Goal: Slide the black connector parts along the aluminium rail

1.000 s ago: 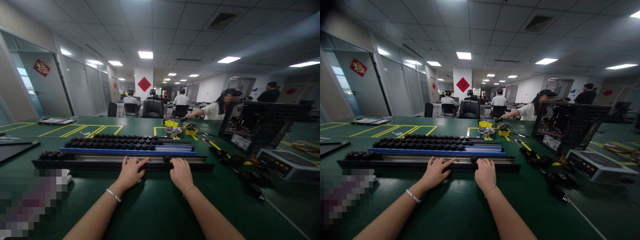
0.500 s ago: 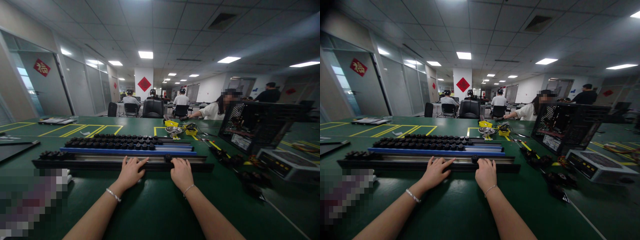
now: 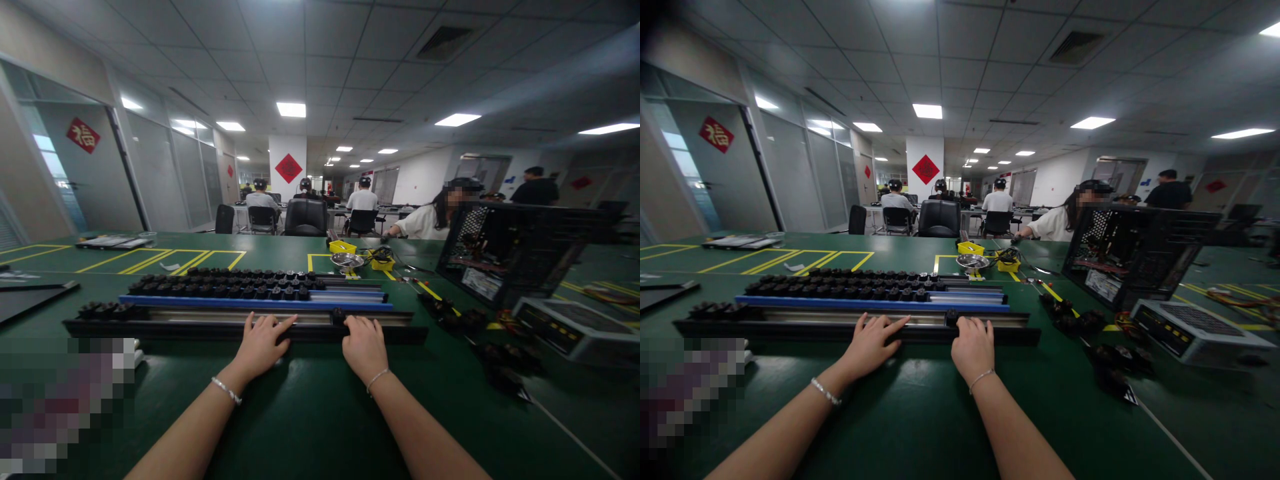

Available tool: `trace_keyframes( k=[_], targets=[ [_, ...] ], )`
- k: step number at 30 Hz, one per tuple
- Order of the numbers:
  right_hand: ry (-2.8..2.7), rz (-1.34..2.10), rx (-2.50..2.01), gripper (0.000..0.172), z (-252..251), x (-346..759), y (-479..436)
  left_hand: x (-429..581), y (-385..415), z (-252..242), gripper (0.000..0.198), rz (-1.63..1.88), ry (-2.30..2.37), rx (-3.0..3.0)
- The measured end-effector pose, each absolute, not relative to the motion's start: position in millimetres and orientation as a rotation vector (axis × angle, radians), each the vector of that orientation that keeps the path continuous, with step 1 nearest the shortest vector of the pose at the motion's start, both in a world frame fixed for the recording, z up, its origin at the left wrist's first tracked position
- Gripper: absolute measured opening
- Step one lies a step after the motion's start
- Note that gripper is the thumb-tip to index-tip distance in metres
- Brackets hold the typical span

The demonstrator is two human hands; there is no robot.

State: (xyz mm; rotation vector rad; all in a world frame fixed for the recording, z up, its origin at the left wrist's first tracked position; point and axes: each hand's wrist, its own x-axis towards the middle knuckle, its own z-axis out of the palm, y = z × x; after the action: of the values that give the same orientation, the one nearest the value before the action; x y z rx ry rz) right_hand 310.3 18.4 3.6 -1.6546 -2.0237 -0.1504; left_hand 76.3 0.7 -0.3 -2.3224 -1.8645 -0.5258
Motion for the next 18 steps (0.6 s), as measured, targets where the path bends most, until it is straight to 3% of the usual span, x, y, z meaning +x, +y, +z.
trace_keyframes(
  k=[18],
  targets=[
    [-1.990,-0.224,-1.742,0.021,6.1,315.6,19.2,75.9,1.0,-1.2,0.052,-0.512,-1.858,-2.306]
  ],
)
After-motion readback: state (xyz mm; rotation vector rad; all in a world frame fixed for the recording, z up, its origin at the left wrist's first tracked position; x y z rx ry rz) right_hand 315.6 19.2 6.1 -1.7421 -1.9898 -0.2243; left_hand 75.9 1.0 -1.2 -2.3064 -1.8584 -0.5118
